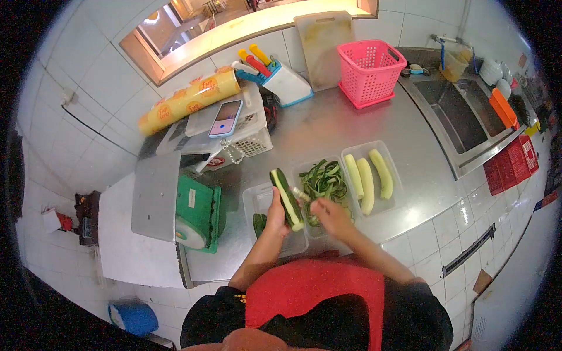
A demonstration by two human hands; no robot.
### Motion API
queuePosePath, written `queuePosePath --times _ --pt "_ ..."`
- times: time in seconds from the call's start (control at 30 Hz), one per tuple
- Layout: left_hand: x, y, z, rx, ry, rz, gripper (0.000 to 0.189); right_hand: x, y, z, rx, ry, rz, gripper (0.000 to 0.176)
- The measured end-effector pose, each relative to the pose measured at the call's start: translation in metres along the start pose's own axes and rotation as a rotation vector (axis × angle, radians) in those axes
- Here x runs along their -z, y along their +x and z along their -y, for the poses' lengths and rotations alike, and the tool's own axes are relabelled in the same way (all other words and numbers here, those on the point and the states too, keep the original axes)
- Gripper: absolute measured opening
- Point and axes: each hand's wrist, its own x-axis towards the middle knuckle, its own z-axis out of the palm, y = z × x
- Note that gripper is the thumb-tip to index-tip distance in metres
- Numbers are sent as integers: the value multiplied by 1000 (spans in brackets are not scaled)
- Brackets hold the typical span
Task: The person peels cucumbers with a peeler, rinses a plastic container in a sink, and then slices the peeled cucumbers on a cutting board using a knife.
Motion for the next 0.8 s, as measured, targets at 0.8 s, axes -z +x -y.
queuePosePath --times 0.8 --pt "-14 -10 0 -41 3 -152 48 10 -8 3 121 -147 -14 29"
